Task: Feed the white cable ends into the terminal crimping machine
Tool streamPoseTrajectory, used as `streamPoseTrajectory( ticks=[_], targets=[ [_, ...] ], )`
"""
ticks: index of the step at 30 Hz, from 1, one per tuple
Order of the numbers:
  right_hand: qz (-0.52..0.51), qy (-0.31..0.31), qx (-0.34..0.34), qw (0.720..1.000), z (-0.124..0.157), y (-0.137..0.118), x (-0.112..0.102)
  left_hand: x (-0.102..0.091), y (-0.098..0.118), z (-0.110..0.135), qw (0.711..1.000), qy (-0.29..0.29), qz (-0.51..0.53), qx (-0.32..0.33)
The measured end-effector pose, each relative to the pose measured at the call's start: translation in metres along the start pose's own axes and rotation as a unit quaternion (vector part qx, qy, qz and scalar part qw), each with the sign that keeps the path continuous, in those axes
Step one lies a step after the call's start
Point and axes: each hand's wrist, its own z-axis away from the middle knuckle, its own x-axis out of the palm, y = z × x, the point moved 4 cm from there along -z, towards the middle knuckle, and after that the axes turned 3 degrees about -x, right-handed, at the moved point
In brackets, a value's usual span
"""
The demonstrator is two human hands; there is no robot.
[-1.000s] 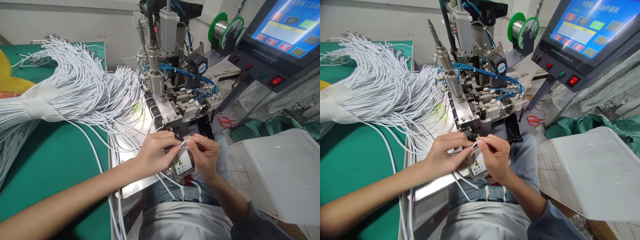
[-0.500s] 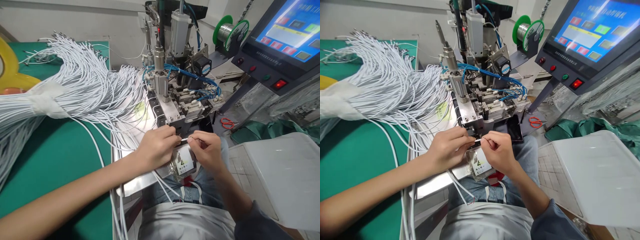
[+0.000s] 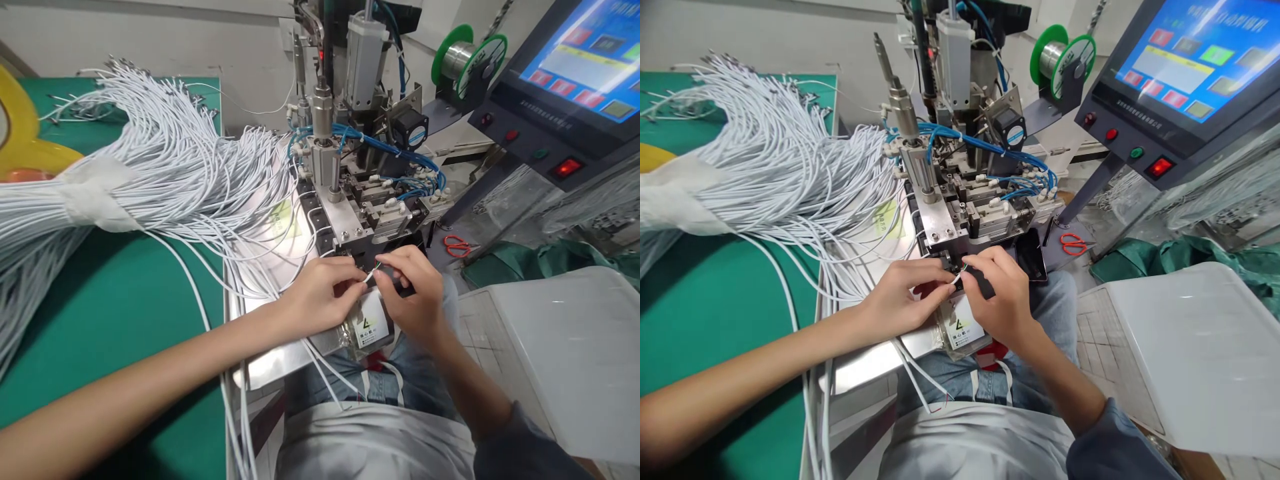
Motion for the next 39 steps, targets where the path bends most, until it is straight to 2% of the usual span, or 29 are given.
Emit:
streamPoseTrajectory(
  ticks=[5, 8, 10, 12, 15, 17, 19, 22, 25, 28, 30, 32, 39],
  targets=[
    [0.091, -0.006, -0.11, 0.99, -0.003, -0.005, -0.005, 0.001, -0.002, 0.0, 1.0, -0.004, -0.012, -0.003],
    [0.085, 0.008, -0.117, 0.989, -0.001, -0.005, -0.003, 0.001, -0.002, 0.0, 1.0, 0.004, -0.014, -0.008],
    [0.047, 0.022, -0.07, 0.996, -0.001, -0.002, -0.002, 0.0, -0.001, 0.001, 1.0, 0.014, -0.01, -0.01],
    [-0.029, 0.025, 0.02, 0.999, -0.001, 0.004, 0.001, 0.0, -0.001, 0.001, 1.0, 0.027, -0.004, -0.011],
    [-0.164, -0.001, 0.151, 0.975, 0.001, 0.01, 0.009, -0.001, 0.0, 0.002, 0.999, 0.036, 0.004, -0.011],
    [-0.217, -0.014, 0.191, 0.957, 0.002, 0.01, 0.013, 0.0, -0.001, 0.003, 0.999, 0.035, 0.005, -0.006],
    [-0.221, -0.013, 0.185, 0.957, 0.001, 0.009, 0.013, 0.0, -0.001, 0.003, 0.999, 0.035, 0.004, 0.001],
    [-0.179, -0.02, 0.143, 0.973, -0.001, 0.009, 0.01, 0.001, -0.002, 0.002, 0.999, 0.017, -0.018, 0.021],
    [-0.166, -0.079, 0.139, 0.973, -0.001, 0.02, 0.014, 0.005, -0.005, 0.001, 0.993, -0.048, -0.103, 0.04],
    [-0.165, -0.163, 0.145, 0.962, 0.003, 0.036, 0.022, 0.011, -0.014, 0.001, 0.968, -0.114, -0.221, 0.03],
    [-0.165, -0.194, 0.149, 0.955, 0.007, 0.045, 0.028, 0.013, -0.019, 0.001, 0.958, -0.135, -0.252, 0.019],
    [-0.173, -0.195, 0.167, 0.951, 0.01, 0.052, 0.033, 0.014, -0.021, 0.0, 0.96, -0.142, -0.24, 0.012],
    [-0.233, -0.134, 0.268, 0.925, 0.016, 0.058, 0.042, 0.012, -0.022, 0.0, 0.963, -0.13, -0.234, 0.004]
  ],
)
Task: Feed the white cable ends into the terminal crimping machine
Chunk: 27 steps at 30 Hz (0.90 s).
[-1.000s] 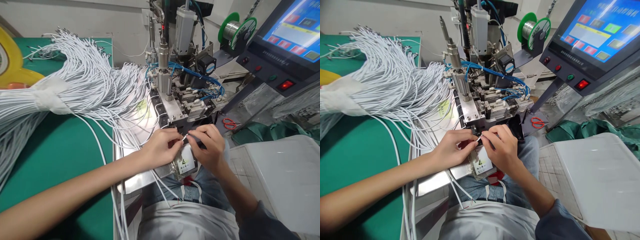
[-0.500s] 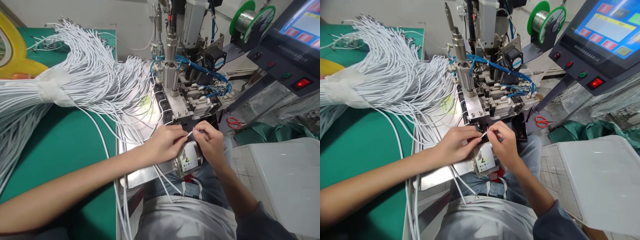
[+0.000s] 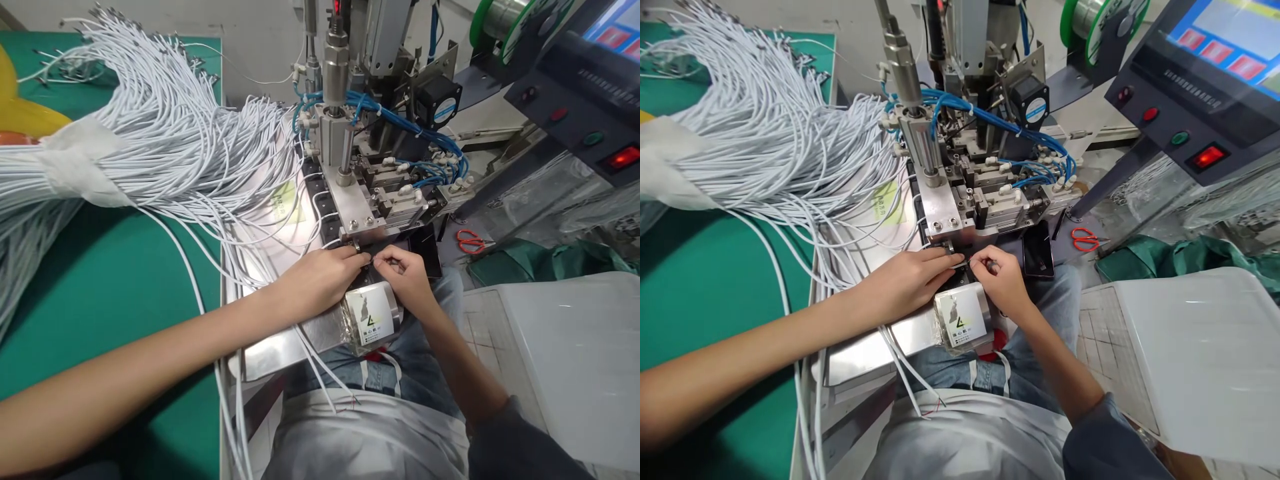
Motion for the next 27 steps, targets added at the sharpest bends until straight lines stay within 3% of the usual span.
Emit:
streamPoseTrajectory(
  ticks=[10, 21, 27],
  targets=[
    [-0.077, -0.06, 0.085, 0.992, -0.011, 0.006, 0.001, 0.002, 0.001, 0.0, 0.993, -0.06, -0.1, 0.027],
    [-0.09, -0.032, 0.117, 0.988, -0.01, 0.002, 0.0, -0.003, 0.009, -0.002, 0.984, -0.087, -0.147, 0.056],
    [-0.089, -0.057, 0.136, 0.985, -0.012, 0.002, 0.004, -0.003, 0.008, 0.0, 0.985, -0.083, -0.14, 0.059]
  ],
)
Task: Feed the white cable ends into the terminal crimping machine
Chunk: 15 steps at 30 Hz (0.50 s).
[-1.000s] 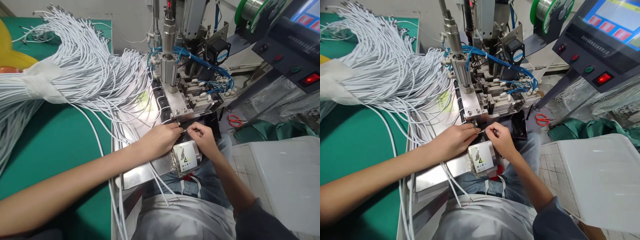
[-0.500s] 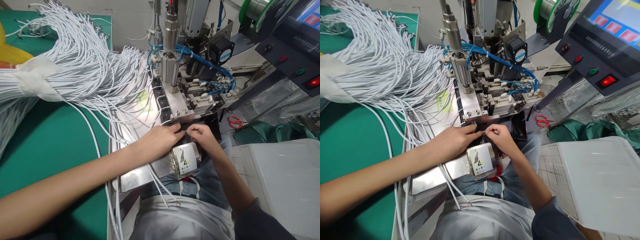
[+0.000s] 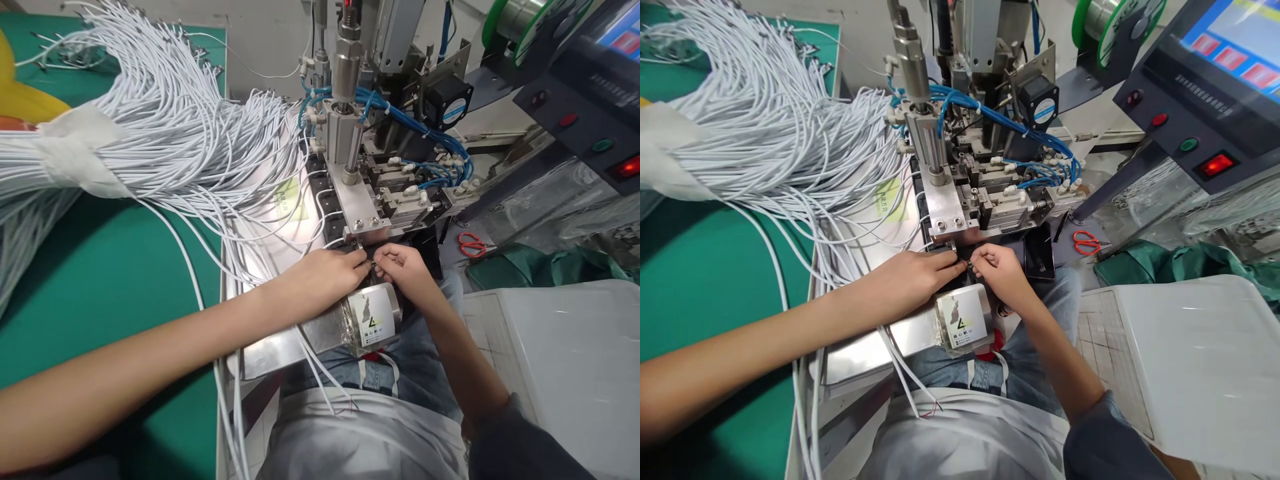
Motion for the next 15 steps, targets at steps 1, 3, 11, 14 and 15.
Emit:
streamPoseTrajectory(
  ticks=[1, 3, 11, 14, 15],
  targets=[
    [-0.007, -0.005, 0.016, 1.0, 0.0, 0.002, 0.001, 0.0, 0.0, 0.0, 1.0, 0.003, 0.005, 0.0],
    [-0.023, -0.015, 0.046, 0.999, -0.001, 0.006, 0.003, 0.001, 0.0, 0.0, 1.0, 0.009, 0.015, -0.002],
    [-0.058, -0.049, 0.015, 0.997, 0.0, 0.015, 0.012, -0.009, 0.003, 0.004, 0.999, -0.005, 0.006, -0.038],
    [-0.054, -0.05, -0.012, 0.997, -0.002, 0.02, 0.013, -0.018, 0.004, 0.008, 0.995, -0.032, -0.021, -0.09],
    [-0.05, -0.049, -0.019, 0.997, -0.003, 0.021, 0.013, -0.02, 0.004, 0.01, 0.994, -0.039, -0.024, -0.102]
  ],
)
